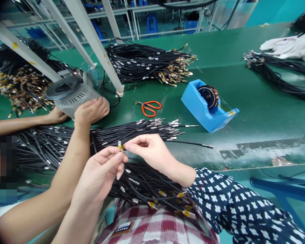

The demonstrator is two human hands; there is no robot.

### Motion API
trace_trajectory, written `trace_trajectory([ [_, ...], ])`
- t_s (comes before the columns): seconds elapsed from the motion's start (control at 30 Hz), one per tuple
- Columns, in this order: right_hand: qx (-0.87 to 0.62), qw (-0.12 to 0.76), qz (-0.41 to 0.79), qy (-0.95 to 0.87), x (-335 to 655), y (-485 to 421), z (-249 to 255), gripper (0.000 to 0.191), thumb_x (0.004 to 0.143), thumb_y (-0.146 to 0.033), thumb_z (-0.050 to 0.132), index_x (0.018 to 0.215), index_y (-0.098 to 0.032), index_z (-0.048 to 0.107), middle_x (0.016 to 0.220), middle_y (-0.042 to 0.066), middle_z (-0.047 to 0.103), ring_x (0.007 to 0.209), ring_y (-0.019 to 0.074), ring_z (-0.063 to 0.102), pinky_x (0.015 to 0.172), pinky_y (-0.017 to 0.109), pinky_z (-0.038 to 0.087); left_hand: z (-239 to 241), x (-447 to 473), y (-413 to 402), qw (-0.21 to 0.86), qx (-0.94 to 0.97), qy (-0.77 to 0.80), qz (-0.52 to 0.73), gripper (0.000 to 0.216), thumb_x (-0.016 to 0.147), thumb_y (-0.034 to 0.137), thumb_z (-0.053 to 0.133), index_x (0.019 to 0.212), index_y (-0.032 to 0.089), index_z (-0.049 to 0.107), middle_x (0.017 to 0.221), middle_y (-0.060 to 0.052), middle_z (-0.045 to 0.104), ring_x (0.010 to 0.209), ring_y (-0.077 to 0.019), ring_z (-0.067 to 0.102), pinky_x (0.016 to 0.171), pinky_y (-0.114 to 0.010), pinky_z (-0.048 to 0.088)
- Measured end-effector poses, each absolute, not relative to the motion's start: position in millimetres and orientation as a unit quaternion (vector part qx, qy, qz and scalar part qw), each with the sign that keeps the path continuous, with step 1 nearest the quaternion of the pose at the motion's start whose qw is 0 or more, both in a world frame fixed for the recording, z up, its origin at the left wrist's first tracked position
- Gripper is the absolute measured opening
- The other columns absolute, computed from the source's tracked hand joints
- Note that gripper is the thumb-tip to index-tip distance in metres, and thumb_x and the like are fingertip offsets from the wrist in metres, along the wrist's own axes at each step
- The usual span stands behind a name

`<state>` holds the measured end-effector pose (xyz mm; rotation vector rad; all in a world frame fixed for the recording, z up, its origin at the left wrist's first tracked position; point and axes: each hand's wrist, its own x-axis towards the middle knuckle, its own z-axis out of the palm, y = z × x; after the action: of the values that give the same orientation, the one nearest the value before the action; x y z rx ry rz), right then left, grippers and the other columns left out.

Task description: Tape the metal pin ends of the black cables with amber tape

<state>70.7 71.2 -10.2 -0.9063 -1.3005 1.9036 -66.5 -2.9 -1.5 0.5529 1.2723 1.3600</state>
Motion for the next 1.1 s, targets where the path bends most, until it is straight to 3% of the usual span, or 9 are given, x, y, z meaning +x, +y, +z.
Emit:
trace_trajectory([
  [0.27,-0.306,0.320,0.731,-0.519,67,72,-12,0.019,0.078,-0.034,0.073,0.076,-0.015,0.072,0.068,0.002,0.069,0.071,0.0157,0.063,0.078,0.033,0.049,-6,-73,-3,0.629,0.212,0.498,0.558,0.015,0.074,0.021,0.078,0.074,0.011,0.067,0.064,-0.002,0.065,0.050,-0.0042,0.047,0.049,-0.013,0.039],
  [0.5,-0.269,0.326,0.703,-0.572,62,75,-15,0.018,0.083,-0.034,0.066,0.077,-0.017,0.063,0.069,0.000,0.064,0.071,0.0153,0.059,0.077,0.032,0.047,-6,-79,0,0.654,0.221,0.487,0.536,0.016,0.077,0.024,0.076,0.074,0.011,0.067,0.062,0.000,0.059,0.050,-0.0036,0.041,0.046,-0.013,0.035],
  [0.73,-0.249,0.350,0.646,-0.631,61,76,-17,0.015,0.087,-0.028,0.060,0.076,-0.018,0.059,0.080,0.002,0.060,0.079,0.0156,0.055,0.077,0.031,0.043,-3,-69,-4,0.529,0.280,0.580,0.553,0.019,0.063,0.021,0.084,0.074,0.019,0.070,0.062,0.001,0.062,0.050,-0.0105,0.055,0.043,-0.021,0.040],
  [0.93,-0.271,0.378,0.598,-0.653,67,71,-8,0.011,0.083,-0.023,0.066,0.073,-0.018,0.067,0.081,0.003,0.063,0.082,0.0167,0.057,0.080,0.033,0.043,-7,-67,-9,0.468,0.309,0.601,0.570,0.012,0.067,0.024,0.082,0.071,0.022,0.070,0.064,0.002,0.066,0.048,-0.0122,0.056,0.039,-0.022,0.036],
  [1.1,-0.291,0.324,0.692,-0.575,66,77,-8,0.011,0.074,-0.026,0.076,0.075,-0.016,0.073,0.082,0.003,0.066,0.077,0.0156,0.059,0.076,0.032,0.046,-11,-73,-9,0.471,0.353,0.599,0.543,0.012,0.072,0.030,0.079,0.074,0.021,0.072,0.064,-0.001,0.067,0.046,-0.0118,0.053,0.038,-0.023,0.035],
])
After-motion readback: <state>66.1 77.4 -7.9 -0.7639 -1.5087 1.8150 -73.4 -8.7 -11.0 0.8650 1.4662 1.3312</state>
